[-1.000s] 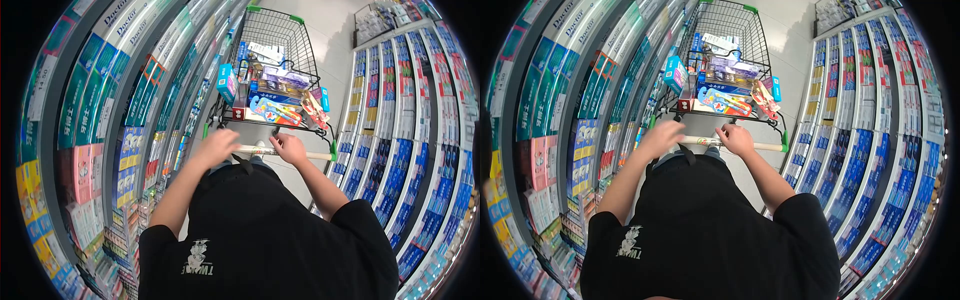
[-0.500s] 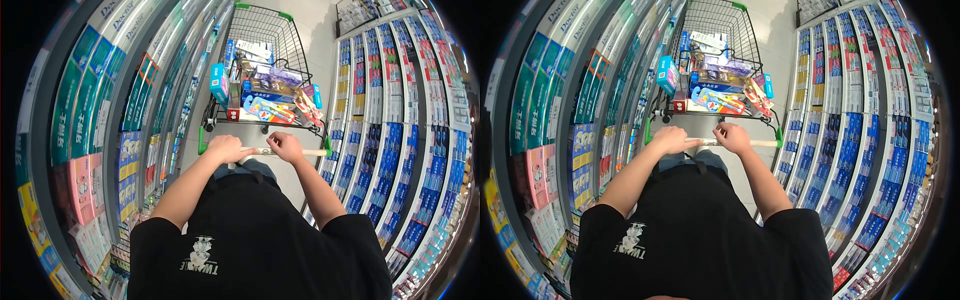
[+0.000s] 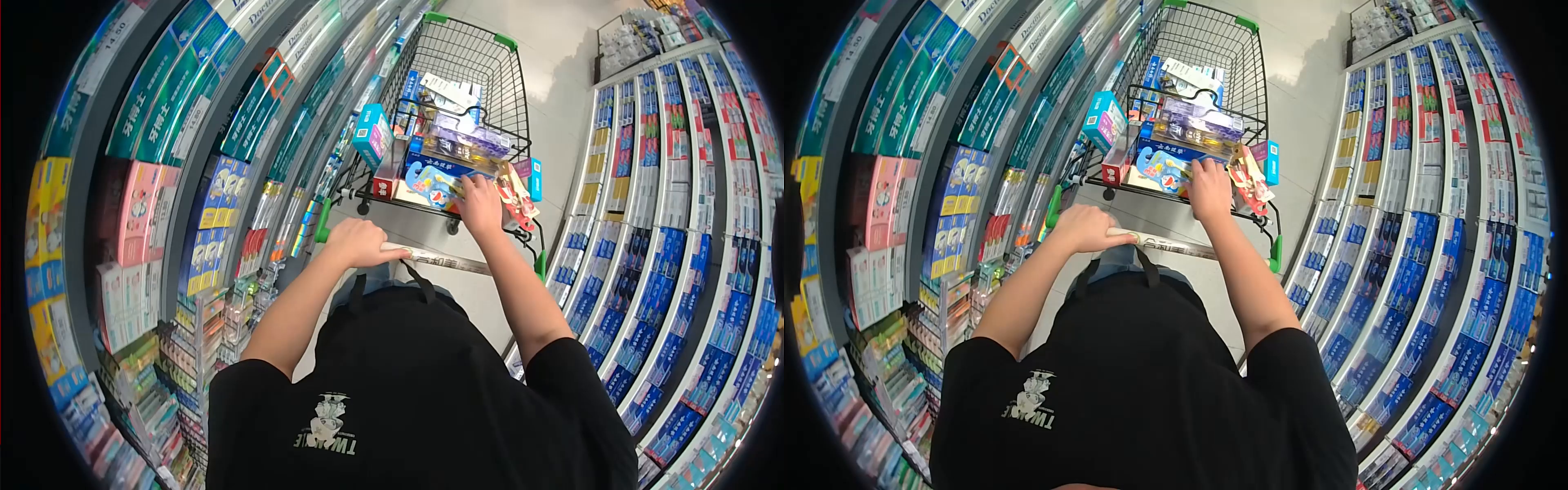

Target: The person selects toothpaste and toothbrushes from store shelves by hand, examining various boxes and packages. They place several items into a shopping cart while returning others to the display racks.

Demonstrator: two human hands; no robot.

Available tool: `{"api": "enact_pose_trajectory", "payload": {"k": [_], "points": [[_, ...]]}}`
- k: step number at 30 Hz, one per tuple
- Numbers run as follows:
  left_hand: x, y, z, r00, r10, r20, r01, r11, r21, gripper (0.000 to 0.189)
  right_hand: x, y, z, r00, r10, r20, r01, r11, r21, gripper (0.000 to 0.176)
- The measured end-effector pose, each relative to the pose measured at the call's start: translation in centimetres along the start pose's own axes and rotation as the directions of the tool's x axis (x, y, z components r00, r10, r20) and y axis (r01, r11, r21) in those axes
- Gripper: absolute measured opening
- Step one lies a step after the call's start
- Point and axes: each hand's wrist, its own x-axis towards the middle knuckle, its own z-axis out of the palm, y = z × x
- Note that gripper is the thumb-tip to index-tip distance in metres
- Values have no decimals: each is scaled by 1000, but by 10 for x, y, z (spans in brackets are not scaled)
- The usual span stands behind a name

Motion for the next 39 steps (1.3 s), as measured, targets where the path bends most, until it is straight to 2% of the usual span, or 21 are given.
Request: {"api": "enact_pose_trajectory", "payload": {"k": [3, 7, 9, 10, 11, 12, 15, 17, 19, 20, 22, 23, 25, 26, 27, 29, 30, 33, 35, 37, 39], "points": [[-10, 8, 12, 1000, -17, -22, 17, 1000, -3, 91, -1, 7, 11, 996, -27, 87, 30, 999, -37, 39], [-23, 16, 30, 998, -38, -43, 39, 999, 37, 90, -21, 14, 13, 996, -89, -15, 90, 994, 59, 37], [-29, 16, 44, 995, -29, -92, 32, 999, 25, 85, -26, 20, 13, 994, -96, 41, 92, 990, 106, 37], [-33, 16, 47, 994, -21, -105, 24, 999, 23, 85, -29, 16, 6, 998, -67, 12, 63, 978, 201, 32], [-37, 16, 50, 993, -13, -119, 15, 1000, 18, 85, -34, 16, 9, 991, -98, -91, 116, 969, 217, 33], [-38, 15, 58, 989, -24, -147, 27, 999, 21, 86, -40, 13, 0, 992, -73, -102, 92, 976, 200, 32], [-51, 14, 68, 979, -41, -199, 40, 999, -5, 84, -62, 1, -16, 984, 23, -177, 61, 890, 452, 22], [-60, 18, 73, 964, -27, -264, 16, 999, -44, 81, -76, -6, -32, 981, -20, -191, 121, 839, 530, 23], [-66, 20, 79, 934, -3, -357, -30, 996, -87, 77, -93, -15, -51, 998, -47, -45, 65, 744, 665, 22], [-65, 20, 82, 942, 18, -335, -51, 995, -90, 72, -102, -24, -60, 998, -63, -21, 57, 665, 744, 22], [-65, 28, 95, 772, 57, -633, -223, 957, -186, 76, -118, -39, -65, 993, -115, -30, 88, 540, 837, 23], [-65, 33, 101, 652, 58, -756, -319, 926, -204, 79, -125, -46, -67, 990, -142, -10, 83, 520, 850, 23], [-78, 56, 92, 663, -41, -748, -425, 801, -421, 89, -138, -59, -79, 983, -182, 32, 61, 483, 873, 25], [-82, 68, 95, 651, -119, -750, -440, 746, -500, 70, -142, -52, -71, 970, -234, 63, 68, 512, 856, 26], [-82, 78, 97, 657, -188, -730, -541, 557, -630, 63, -147, -63, -76, 971, -238, -22, 152, 543, 826, 19], [-85, 90, 98, 688, -311, -656, -664, 94, -742, 49, -153, -79, -87, 966, -259, 13, 127, 514, 848, 21], [-95, 92, 96, 651, -344, -677, -648, 212, -731, 35, -153, -84, -91, 959, -282, 28, 130, 526, 840, 22], [-130, 104, 91, 606, -399, -688, -653, 245, -717, 33, -156, -86, -104, 916, -396, 56, 198, 570, 798, 24], [-150, 108, 90, 565, -420, -710, -708, 195, -679, 32, -157, -83, -113, 852, -520, 58, 309, 589, 747, 24], [-169, 111, 88, 532, -421, -734, -730, 211, -650, 31, -162, -83, -121, 848, -522, 93, 282, 593, 754, 24], [-187, 126, 80, 508, -450, -734, -794, 86, -602, 29, -168, -83, -133, 839, -534, 102, 292, 601, 744, 25]]}}
